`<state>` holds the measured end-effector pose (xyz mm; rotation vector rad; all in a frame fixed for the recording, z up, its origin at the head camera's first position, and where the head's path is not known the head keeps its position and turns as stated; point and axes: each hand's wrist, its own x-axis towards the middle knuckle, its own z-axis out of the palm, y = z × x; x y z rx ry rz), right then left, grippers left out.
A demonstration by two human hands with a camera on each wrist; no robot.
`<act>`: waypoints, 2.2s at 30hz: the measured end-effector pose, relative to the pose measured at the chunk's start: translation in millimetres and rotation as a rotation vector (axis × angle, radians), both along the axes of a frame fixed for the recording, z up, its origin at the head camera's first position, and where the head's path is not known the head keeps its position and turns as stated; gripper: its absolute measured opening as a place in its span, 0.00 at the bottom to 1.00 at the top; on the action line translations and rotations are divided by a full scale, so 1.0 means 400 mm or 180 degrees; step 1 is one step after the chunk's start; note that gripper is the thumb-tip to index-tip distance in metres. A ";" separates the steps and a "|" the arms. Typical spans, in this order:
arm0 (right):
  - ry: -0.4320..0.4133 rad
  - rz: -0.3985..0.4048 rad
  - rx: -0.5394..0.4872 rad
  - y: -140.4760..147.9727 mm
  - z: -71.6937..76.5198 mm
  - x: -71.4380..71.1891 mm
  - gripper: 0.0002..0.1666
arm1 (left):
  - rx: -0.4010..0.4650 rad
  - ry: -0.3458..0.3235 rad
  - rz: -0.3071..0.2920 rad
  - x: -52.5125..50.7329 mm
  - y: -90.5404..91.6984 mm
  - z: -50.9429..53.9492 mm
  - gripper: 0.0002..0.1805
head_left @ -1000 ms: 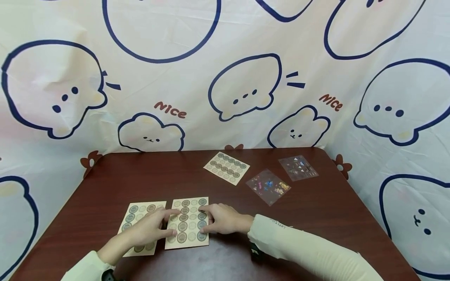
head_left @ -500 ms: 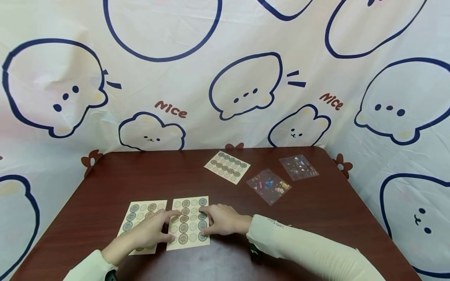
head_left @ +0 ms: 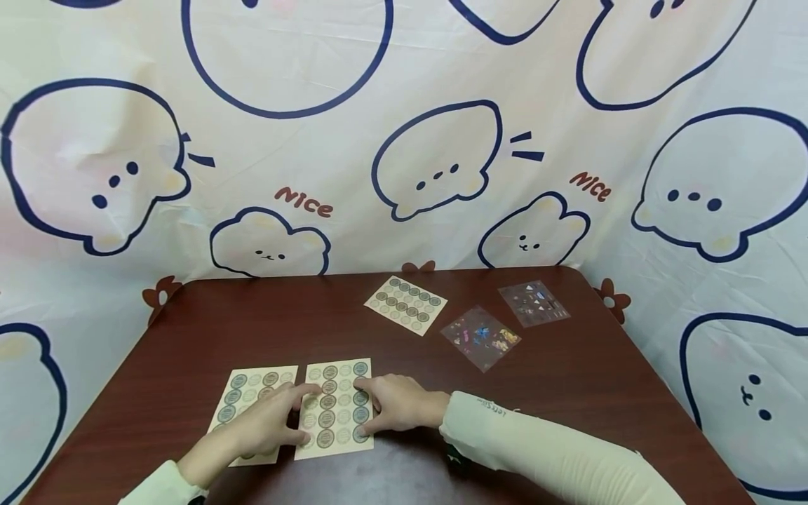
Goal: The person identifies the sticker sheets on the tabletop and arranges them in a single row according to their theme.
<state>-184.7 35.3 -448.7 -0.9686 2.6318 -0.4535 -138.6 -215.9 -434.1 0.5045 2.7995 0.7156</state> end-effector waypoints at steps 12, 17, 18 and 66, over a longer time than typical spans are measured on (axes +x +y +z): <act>-0.0180 0.0100 -0.0211 0.011 -0.012 -0.016 0.49 | 0.0126 -0.0006 -0.0130 -0.005 -0.019 -0.009 0.40; -0.0181 0.0095 -0.0210 0.010 -0.019 -0.016 0.50 | 0.0192 -0.0054 -0.0155 -0.003 -0.027 -0.015 0.40; -0.0183 0.0103 -0.0220 0.010 -0.021 -0.017 0.50 | 0.0188 -0.0062 -0.0137 -0.002 -0.028 -0.015 0.40; -0.0786 0.0274 -0.0959 0.037 -0.008 -0.033 0.33 | 0.0663 -0.0104 -0.0430 -0.011 -0.051 -0.006 0.36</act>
